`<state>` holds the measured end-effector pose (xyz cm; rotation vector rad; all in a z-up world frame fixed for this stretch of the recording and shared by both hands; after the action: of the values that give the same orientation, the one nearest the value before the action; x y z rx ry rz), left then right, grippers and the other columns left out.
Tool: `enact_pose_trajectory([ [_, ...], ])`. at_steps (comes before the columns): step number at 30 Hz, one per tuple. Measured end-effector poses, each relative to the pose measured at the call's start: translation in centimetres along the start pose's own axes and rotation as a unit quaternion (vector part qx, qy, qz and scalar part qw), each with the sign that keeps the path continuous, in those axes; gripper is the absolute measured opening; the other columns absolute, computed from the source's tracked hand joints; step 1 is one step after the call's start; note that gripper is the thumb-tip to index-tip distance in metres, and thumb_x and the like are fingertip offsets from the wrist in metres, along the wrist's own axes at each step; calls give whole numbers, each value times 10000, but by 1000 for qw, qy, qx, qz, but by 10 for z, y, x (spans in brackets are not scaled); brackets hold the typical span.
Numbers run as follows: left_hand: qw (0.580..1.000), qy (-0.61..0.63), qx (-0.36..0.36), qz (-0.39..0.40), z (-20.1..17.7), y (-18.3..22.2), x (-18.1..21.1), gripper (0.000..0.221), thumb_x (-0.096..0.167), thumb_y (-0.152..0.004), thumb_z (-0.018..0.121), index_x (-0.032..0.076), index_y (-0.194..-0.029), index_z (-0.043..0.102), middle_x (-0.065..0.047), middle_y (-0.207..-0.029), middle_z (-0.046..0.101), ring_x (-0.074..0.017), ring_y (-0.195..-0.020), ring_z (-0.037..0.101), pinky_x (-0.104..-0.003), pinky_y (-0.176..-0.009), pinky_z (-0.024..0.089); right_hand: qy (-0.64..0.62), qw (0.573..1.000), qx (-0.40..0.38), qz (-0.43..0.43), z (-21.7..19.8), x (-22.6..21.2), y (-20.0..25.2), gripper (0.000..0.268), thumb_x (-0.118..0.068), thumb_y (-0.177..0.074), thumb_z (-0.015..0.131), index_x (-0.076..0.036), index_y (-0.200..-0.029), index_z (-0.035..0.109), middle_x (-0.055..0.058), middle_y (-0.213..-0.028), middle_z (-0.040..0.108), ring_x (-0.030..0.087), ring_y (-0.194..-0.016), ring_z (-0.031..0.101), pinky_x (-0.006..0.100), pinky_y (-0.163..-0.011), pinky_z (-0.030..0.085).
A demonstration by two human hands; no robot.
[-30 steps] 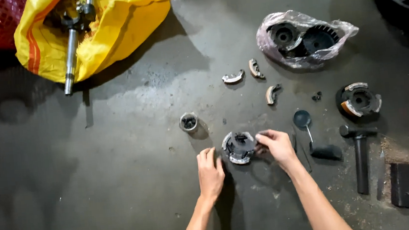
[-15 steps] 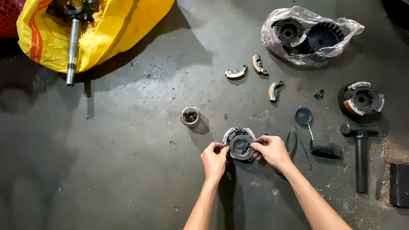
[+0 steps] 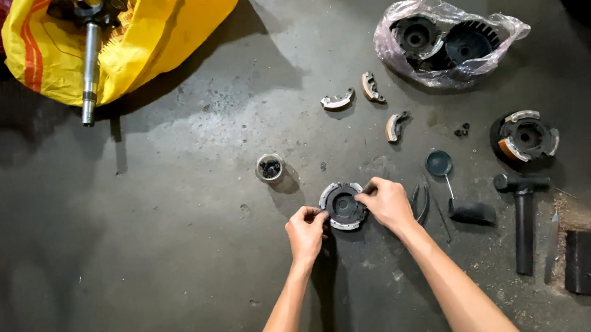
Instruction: Assembling a motorcycle centrifugal clutch by fitting plates and springs into the housing
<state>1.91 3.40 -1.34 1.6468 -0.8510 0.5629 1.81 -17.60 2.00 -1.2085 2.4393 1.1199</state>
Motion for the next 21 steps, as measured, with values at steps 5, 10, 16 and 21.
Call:
enact_pose_trajectory([
  [5, 1000, -3, -11, -2, 2, -6, -3, 99, 85, -795, 787, -4, -837, 771, -171, -724, 755, -197, -574, 714, -326, -451, 603, 27, 1000, 6, 8, 2, -1, -13, 267, -324, -766, 786, -130, -950, 792, 104, -894, 795, 361, -961, 746, 483, -816, 598],
  [10, 998, -46, -30, -9, 4, -13, -12, 132, 108, -791, 792, 5, -868, 763, -165, -757, 763, -217, -593, 729, -377, -459, 592, 83, 996, -15, 9, 6, -2, -21, 301, -331, -771, 773, -146, -1007, 760, 124, -976, 790, 379, -1020, 737, 501, -853, 591],
  [16, 992, -121, -40, 19, -7, -1, 20, 138, 145, -846, 768, 30, -922, 769, -162, -854, 780, -313, -823, 766, -441, -659, 576, -21, 1000, -8, -5, -3, 4, -15, 306, -249, -758, 806, -81, -1009, 763, 168, -938, 781, 411, -1024, 726, 508, -867, 578],
  [21, 908, -220, 20, 356, -6, -21, 61, 107, 10, -881, 652, 50, -976, 681, -176, -888, 673, -398, -894, 690, -473, -783, 576, -96, 994, 43, -22, -44, 27, -6, 253, -263, -869, 767, -113, -1071, 787, 155, -975, 796, 298, -960, 757, 442, -862, 585],
])
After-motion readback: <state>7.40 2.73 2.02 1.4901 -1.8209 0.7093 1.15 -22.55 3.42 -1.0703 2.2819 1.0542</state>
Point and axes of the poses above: each hand's wrist, its own y-axis away from the middle knuckle, its own z-axis out of the palm, x = y × z, the point moved 2 cm from there along -y, towards the middle knuckle
